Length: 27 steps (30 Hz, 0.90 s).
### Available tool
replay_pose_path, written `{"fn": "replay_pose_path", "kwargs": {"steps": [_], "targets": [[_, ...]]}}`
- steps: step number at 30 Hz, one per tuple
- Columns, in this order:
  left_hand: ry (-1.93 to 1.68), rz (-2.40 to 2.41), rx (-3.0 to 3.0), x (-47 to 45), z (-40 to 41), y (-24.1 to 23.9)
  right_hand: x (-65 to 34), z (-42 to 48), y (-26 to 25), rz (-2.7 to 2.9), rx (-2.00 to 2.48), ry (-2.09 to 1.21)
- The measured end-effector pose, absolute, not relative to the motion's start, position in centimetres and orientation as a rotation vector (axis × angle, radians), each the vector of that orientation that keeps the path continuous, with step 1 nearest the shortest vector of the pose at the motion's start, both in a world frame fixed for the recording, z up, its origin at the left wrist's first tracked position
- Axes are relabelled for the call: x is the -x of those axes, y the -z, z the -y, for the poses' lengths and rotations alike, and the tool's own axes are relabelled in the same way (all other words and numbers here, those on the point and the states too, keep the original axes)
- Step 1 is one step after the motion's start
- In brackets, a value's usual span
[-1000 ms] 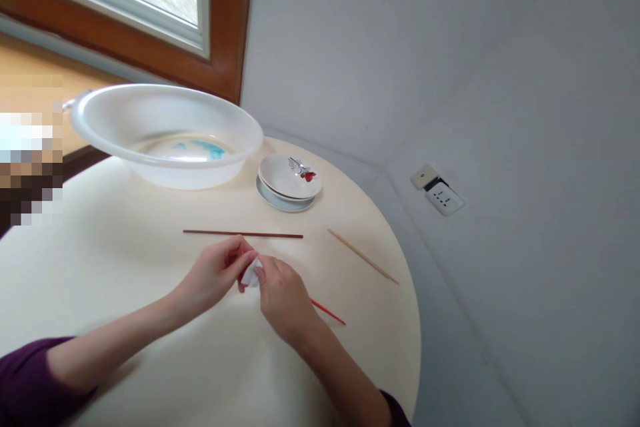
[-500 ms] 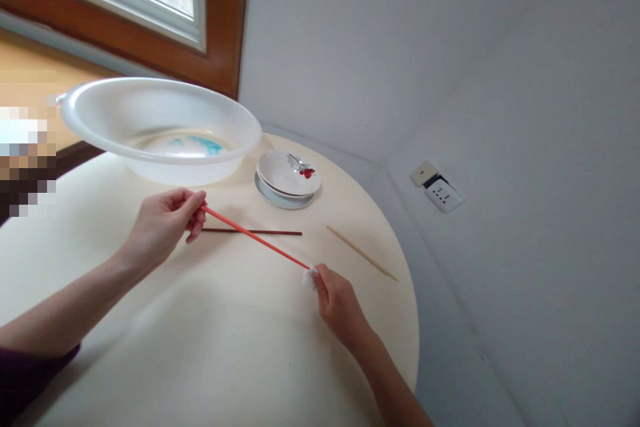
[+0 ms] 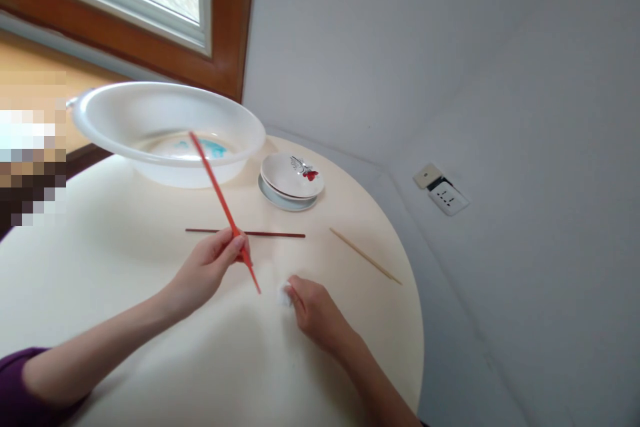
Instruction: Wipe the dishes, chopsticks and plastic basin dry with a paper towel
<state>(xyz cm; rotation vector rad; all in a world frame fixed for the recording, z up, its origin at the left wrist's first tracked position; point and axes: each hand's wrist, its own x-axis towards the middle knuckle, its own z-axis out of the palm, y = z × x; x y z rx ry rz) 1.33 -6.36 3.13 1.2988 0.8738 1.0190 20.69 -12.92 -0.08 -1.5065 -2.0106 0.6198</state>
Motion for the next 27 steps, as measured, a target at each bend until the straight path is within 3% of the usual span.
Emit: {"fn": "replay_pose_path", "kwargs": {"steps": [4,8,11,15,27], "targets": [[-0.861,-0.827,-1.359,-1.0,6.2,-3.4,-22.0,11.6,-0.1,1.289,1.558,-0.793],[-0.698,-0.870,-1.525,-2.3,7.2,-2.3,-18.7,10.0,-1.4,0.802,1.196,-1.088],[-0.659,-0.926,-1.598,-3.3,7.8,-1.2,-14.8,10.0,-2.0,0.731,1.052,-1.236],[-0.608,-0.952,-1.647,-3.7,8.1,-0.5,-12.3,9.9,-2.0,0.609,1.103,-1.133],[-0.353,-0.873,-1.248,-4.0,8.4,-1.6,-18.4,4.7,-5.0,0.340,0.964,-1.162]]}}
